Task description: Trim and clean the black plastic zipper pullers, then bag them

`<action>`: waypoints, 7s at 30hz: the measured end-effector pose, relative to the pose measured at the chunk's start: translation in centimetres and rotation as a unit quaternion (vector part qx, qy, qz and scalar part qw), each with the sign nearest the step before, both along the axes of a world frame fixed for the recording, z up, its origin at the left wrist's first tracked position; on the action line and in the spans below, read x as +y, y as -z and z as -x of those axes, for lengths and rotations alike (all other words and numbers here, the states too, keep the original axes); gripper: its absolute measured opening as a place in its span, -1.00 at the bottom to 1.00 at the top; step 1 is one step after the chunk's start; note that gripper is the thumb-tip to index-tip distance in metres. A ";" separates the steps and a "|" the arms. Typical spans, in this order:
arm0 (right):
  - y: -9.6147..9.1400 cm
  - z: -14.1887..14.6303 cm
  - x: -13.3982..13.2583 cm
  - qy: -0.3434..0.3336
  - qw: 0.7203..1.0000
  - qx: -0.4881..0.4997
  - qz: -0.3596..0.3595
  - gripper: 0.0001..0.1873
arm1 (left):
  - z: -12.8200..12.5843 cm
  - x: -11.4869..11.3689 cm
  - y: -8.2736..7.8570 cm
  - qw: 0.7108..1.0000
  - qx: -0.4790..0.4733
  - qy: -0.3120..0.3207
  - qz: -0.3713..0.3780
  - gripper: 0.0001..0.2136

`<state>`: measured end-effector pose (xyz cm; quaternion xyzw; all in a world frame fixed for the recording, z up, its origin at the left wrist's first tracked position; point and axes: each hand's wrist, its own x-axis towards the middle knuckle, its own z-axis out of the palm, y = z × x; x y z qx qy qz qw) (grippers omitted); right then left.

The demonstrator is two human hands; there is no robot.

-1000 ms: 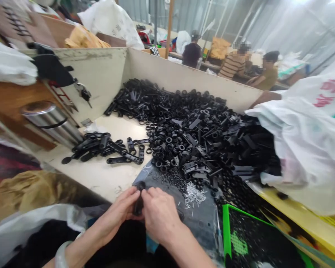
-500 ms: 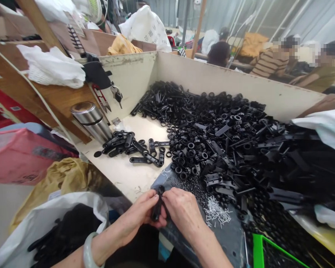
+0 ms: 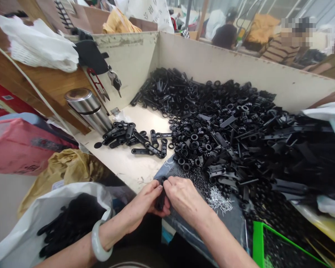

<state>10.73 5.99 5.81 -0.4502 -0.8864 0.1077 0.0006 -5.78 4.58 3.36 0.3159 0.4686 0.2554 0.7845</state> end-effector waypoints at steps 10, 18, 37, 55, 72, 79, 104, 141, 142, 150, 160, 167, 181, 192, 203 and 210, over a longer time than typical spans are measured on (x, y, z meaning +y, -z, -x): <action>-1.1 1.8 -0.2 0.007 0.997 -0.075 0.013 -0.82 | 0.0 -0.1 -0.3 1.000 0.001 -0.019 -0.006 -0.71; -1.2 2.2 1.6 -0.014 0.996 -0.057 0.067 -0.84 | 0.5 -0.1 0.4 1.000 -0.018 -0.003 0.000 -0.73; -1.3 0.2 -1.8 0.019 1.000 0.000 0.001 -0.94 | 1.0 0.3 0.5 0.999 -0.007 0.003 0.034 -0.73; -0.6 -12.8 -0.8 0.294 0.892 0.176 -0.296 -0.83 | -0.4 0.8 -3.1 0.998 -0.052 0.038 0.022 -0.64; 1.9 1.2 -7.3 0.465 0.654 0.589 0.098 -0.71 | -1.9 -1.0 -4.0 0.991 -0.122 -0.034 -0.036 -0.64; 1.7 1.8 -7.3 0.428 0.662 0.614 0.043 -0.85 | -2.2 -1.5 -3.3 0.994 -0.081 -0.040 -0.063 -0.64; 1.0 0.7 -7.3 0.427 0.704 0.566 0.043 -0.75 | -2.0 -1.0 -2.6 0.993 0.015 -0.002 -0.121 -0.58; -1.1 -2.3 -5.1 0.286 0.670 0.615 0.302 -0.78 | -0.2 -0.5 -3.3 0.975 -0.037 0.122 -0.180 -0.84; -1.0 -2.3 -5.1 0.285 0.665 0.617 0.311 -0.78 | -0.1 -0.5 -3.4 0.977 -0.041 0.124 -0.171 -0.83; -1.2 -2.0 -5.0 0.284 0.642 0.621 0.349 -0.74 | 0.0 -1.3 -3.0 0.976 -0.042 0.141 -0.158 -0.65; -0.6 -2.1 -5.9 0.289 0.729 0.556 0.275 -0.90 | 0.8 -1.4 -2.5 0.930 0.096 0.193 -0.297 -0.54; -0.9 -2.0 -6.4 0.282 0.770 0.536 0.201 -0.94 | 0.9 -1.8 -2.1 0.918 0.119 0.183 -0.331 -0.52; 1.4 0.9 -9.0 0.424 0.566 0.693 0.142 -0.61 | -1.1 -1.4 -3.6 0.992 -0.109 0.023 -0.060 -0.67; 2.1 1.2 -9.5 0.412 0.757 0.507 0.004 -0.83 | -1.3 -1.6 -3.5 0.996 -0.068 -0.050 -0.026 -0.63; 2.0 2.7 -9.1 0.408 0.744 0.524 0.075 -0.61 | -0.7 -1.6 -4.0 0.996 -0.081 0.005 -0.032 -0.63; -0.7 0.0 -9.3 0.430 0.759 0.485 0.061 -0.72 | -0.7 -1.4 -3.5 0.992 -0.092 0.034 -0.083 -0.68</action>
